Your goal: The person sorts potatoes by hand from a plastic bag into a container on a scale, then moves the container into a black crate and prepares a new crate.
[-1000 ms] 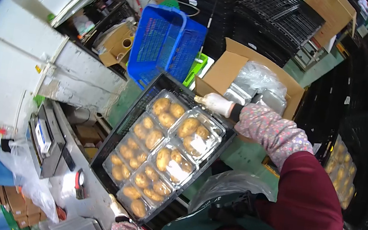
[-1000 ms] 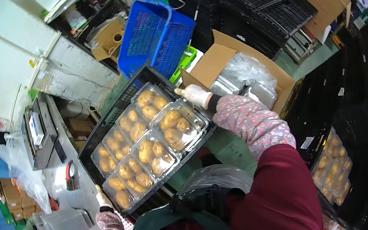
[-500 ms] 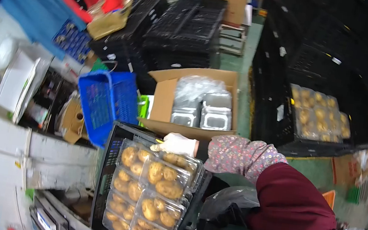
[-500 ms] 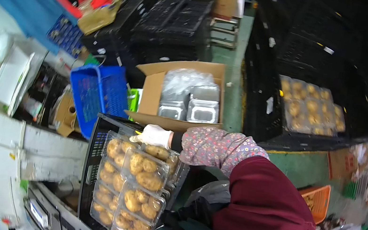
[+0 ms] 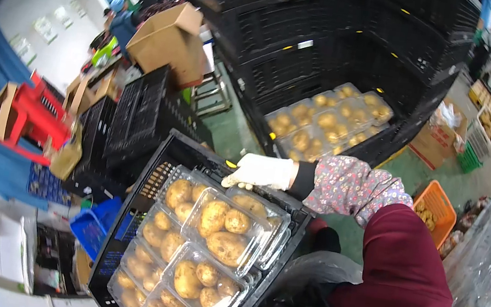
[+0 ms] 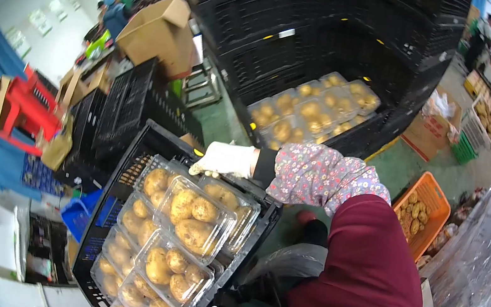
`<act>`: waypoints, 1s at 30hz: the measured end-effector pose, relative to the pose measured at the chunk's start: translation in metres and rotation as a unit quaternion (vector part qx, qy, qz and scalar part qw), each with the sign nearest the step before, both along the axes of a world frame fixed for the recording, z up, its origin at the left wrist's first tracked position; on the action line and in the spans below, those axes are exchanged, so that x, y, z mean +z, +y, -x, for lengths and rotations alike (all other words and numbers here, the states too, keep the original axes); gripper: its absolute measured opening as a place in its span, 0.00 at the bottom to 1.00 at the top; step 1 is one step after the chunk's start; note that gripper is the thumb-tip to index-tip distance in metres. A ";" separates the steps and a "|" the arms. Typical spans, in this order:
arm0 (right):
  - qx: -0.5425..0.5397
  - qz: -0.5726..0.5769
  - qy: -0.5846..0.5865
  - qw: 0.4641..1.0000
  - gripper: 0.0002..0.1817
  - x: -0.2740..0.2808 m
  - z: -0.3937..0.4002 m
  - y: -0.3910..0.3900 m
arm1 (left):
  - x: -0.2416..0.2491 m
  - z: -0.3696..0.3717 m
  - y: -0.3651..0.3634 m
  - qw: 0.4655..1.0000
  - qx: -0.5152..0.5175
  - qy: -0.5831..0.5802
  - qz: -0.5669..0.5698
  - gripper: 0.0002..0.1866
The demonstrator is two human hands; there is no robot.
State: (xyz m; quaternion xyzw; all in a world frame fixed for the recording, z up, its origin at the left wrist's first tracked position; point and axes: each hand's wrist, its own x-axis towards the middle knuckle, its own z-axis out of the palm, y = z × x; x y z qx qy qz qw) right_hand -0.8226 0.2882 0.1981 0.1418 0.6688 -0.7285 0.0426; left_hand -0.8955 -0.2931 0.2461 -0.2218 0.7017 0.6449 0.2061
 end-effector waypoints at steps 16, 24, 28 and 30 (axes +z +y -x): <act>-0.236 -0.113 0.079 0.962 0.11 0.032 -0.258 0.436 | -0.032 0.081 0.471 0.871 -0.363 0.328 -0.043 0.24; -0.310 -0.452 -0.169 0.819 0.12 0.036 -0.301 0.550 | -0.047 0.069 0.652 0.832 -0.498 0.242 -0.041 0.13; -0.256 -0.762 -0.168 0.571 0.11 0.016 -0.293 0.565 | -0.084 0.046 0.679 0.809 -0.510 0.262 0.132 0.15; -0.290 -0.744 -0.049 0.600 0.19 0.049 -0.272 0.539 | -0.085 0.038 0.681 0.855 -0.464 0.225 0.061 0.15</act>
